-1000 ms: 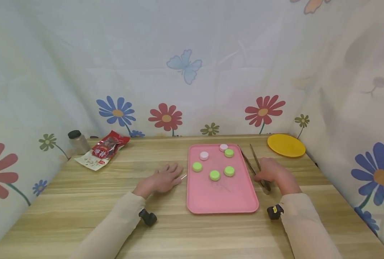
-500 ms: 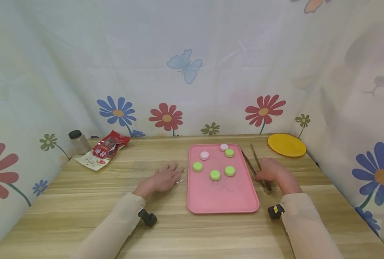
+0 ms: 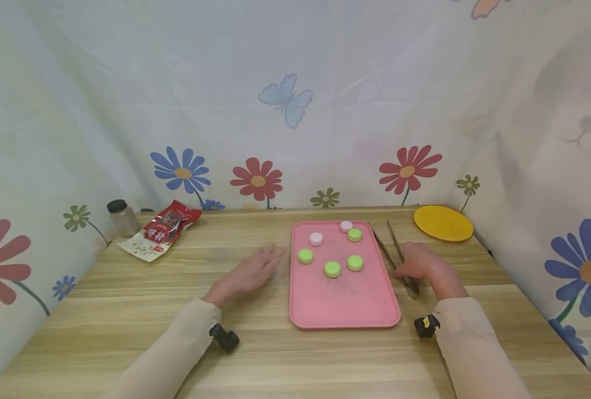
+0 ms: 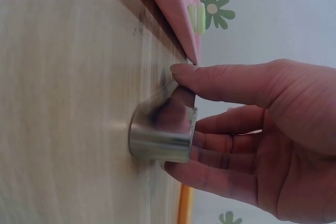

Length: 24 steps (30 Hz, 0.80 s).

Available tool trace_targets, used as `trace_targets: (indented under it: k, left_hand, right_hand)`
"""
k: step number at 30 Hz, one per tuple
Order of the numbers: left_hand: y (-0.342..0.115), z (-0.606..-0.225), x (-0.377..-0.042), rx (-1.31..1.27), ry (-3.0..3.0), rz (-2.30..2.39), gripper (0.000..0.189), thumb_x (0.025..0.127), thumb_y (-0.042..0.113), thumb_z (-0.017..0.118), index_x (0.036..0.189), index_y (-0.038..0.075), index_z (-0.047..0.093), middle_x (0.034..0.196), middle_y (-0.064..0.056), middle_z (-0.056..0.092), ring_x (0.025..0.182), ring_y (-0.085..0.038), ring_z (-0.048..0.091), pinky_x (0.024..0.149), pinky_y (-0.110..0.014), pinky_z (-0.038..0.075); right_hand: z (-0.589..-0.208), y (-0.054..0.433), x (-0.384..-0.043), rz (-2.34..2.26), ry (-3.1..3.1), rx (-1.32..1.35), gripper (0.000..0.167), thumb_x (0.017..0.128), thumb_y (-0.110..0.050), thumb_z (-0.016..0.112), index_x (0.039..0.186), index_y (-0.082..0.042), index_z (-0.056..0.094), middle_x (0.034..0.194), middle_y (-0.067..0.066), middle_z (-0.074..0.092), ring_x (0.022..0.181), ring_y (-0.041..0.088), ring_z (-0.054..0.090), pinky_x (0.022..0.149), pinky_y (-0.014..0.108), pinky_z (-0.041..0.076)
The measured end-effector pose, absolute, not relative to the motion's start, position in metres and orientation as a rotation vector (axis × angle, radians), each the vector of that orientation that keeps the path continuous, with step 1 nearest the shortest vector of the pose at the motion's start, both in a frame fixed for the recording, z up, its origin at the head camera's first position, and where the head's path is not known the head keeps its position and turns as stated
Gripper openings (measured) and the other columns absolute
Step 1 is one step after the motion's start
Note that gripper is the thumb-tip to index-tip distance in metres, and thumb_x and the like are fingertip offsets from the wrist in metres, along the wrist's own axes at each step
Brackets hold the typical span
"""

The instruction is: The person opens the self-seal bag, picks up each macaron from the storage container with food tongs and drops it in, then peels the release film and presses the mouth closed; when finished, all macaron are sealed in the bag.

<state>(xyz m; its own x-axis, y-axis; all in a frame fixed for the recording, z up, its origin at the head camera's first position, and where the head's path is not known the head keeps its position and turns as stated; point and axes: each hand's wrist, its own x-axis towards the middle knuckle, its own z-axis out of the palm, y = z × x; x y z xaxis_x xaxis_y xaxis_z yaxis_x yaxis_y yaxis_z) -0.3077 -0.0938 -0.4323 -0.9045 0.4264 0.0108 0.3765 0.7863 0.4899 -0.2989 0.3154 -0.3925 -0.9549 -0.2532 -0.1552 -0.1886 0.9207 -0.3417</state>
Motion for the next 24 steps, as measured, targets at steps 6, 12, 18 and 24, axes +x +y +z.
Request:
trace_targets:
  k: [6,12,18,24]
  left_hand:
    - [-0.0906,-0.4317,-0.3066,0.677,2.948,0.660,0.048,0.109,0.041,0.029,0.154,0.031,0.040,0.164,-0.010,0.025,0.150,-0.040,0.014,0.106,-0.080,0.004]
    - [-0.0906,-0.4331,-0.3069,0.698,2.970,0.645,0.046,0.109,0.039,0.033,0.151,0.028,0.047,0.162,-0.011,0.028,0.149,-0.042,0.016,0.104,-0.082,0.002]
    - [-0.0913,-0.4353,-0.3079,0.661,2.989,0.703,0.042,0.108,0.037,0.039,0.145,0.024,0.055,0.159,-0.010,0.035,0.148,-0.041,0.022,0.108,-0.078,0.004]
    - [-0.0914,-0.4356,-0.3081,0.622,2.990,0.744,0.040,0.107,0.034,0.045,0.143,0.020,0.057,0.156,-0.010,0.041,0.147,-0.039,0.027,0.113,-0.071,0.009]
  right_hand:
    - [-0.3939,0.3155,-0.2985,-0.502,2.879,-0.306,0.036,0.083,-0.029,0.080,0.073,-0.003,0.056,0.059,0.000,0.046,0.052,0.014,0.045,0.050,0.027,0.038]
    - [-0.3958,0.3171,-0.2987,-0.530,2.871,-0.283,0.040,0.083,-0.035,0.080,0.074,-0.003,0.057,0.061,0.001,0.047,0.055,0.015,0.046,0.051,0.027,0.038]
    - [-0.3966,0.3201,-0.3007,-0.525,2.891,-0.324,0.039,0.083,-0.029,0.080,0.068,-0.007,0.052,0.057,-0.003,0.040,0.051,0.012,0.041,0.050,0.026,0.035]
    - [-0.3947,0.3194,-0.2999,-0.504,2.903,-0.348,0.041,0.083,-0.029,0.080,0.065,-0.008,0.049,0.056,-0.004,0.038,0.050,0.011,0.039,0.050,0.026,0.034]
